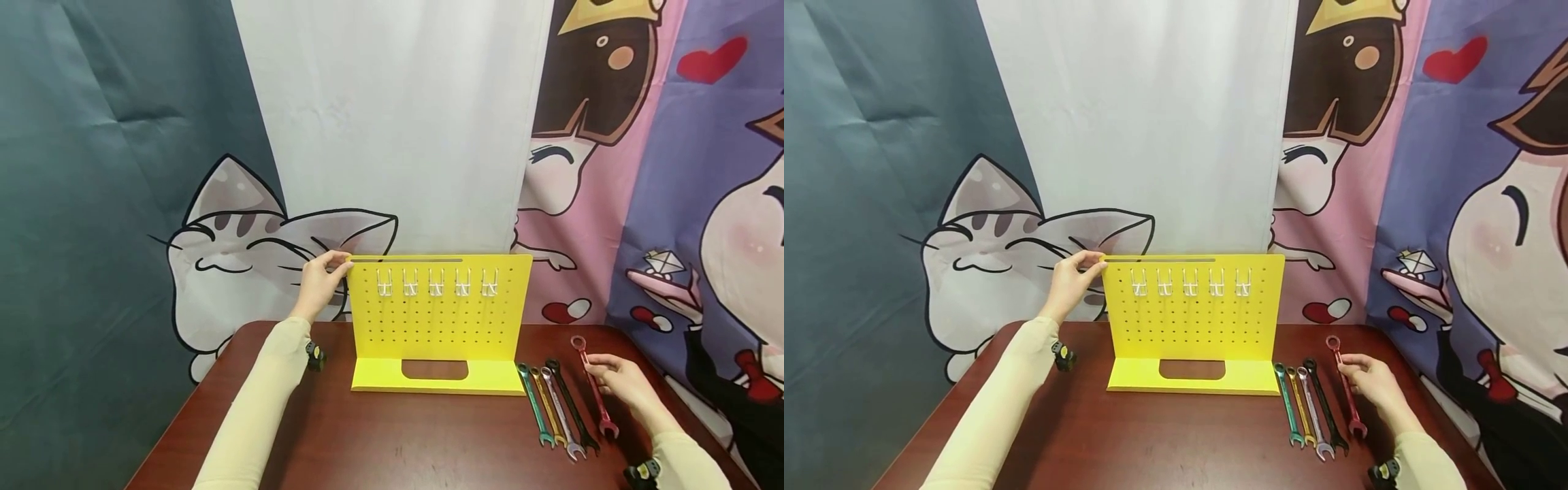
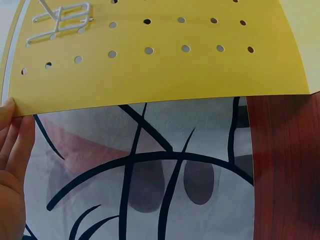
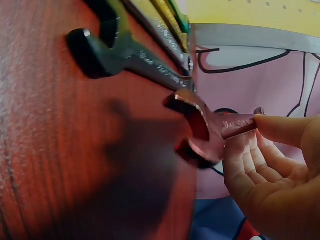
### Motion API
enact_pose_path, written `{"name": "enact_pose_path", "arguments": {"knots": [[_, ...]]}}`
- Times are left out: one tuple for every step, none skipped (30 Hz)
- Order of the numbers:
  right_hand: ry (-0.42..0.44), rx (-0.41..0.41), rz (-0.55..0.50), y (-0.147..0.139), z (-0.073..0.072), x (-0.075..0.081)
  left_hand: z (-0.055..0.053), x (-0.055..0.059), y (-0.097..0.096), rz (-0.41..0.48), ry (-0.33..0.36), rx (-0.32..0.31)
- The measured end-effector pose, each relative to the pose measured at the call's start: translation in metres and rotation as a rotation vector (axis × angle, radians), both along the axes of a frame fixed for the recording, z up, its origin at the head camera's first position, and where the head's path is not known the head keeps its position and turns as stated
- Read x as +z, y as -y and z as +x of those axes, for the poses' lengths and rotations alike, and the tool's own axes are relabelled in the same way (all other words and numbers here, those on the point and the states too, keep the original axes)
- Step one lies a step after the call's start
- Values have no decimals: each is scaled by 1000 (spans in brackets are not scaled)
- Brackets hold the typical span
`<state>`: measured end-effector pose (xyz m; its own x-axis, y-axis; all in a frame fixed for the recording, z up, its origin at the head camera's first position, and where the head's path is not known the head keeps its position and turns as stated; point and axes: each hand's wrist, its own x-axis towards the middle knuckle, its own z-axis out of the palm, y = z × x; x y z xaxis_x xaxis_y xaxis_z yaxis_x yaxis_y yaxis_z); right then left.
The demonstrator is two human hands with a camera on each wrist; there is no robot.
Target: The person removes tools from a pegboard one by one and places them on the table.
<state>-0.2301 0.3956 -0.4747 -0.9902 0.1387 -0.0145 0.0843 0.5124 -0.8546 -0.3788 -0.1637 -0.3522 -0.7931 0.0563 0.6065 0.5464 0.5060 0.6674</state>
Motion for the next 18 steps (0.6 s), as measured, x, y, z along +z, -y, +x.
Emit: {"name": "enact_pose_path", "arguments": {"knots": [[4, 9, -1, 0, 0, -1, 0, 0, 0, 4, 1, 1], [8, 13, -1, 0, 1, -2, 0, -1, 0, 3, 0, 4], [12, 18, 3, 0, 1, -3, 0, -1, -1, 2, -1, 6], [16, 17, 3, 0, 1, -4, -1, -1, -1, 1, -4, 8], [19, 20, 10, 0, 1, -4, -1, -1, -1, 1, -5, 9], [23, 23, 13, 1, 0, -5, 0, -1, -1, 0, -5, 11], [27, 27, 19, 0, 0, -5, 0, -1, -1, 1, -5, 11], [32, 27, 20, 0, 0, -6, 0, -1, -1, 1, -4, 12], [42, 27, 20, 0, -1, -7, 1, -1, 0, 3, -2, 11], [50, 31, 23, 0, -1, -8, 1, -1, 0, 3, -1, 11], [58, 32, 22, -1, -1, -9, 1, -1, 0, 4, 1, 9], [65, 35, 20, -1, -1, -10, 2, -1, 0, 3, 1, 7], [72, 36, 19, -2, -1, -12, 2, -2, 0, 0, 1, 7], [73, 43, 21, -2, -2, -13, 2, -2, 0, -1, 0, 7], [77, 45, 22, -3, -2, -13, 2, -2, 0, -2, -1, 6], [74, 49, 24, -3, -3, -14, 1, -2, 0, -1, -3, 8], [75, 47, 23, -3, -3, -15, 1, -2, 0, -1, -6, 8], [75, 50, 29, -3, -4, -16, 1, -1, 0, -3, -7, 11]]}}
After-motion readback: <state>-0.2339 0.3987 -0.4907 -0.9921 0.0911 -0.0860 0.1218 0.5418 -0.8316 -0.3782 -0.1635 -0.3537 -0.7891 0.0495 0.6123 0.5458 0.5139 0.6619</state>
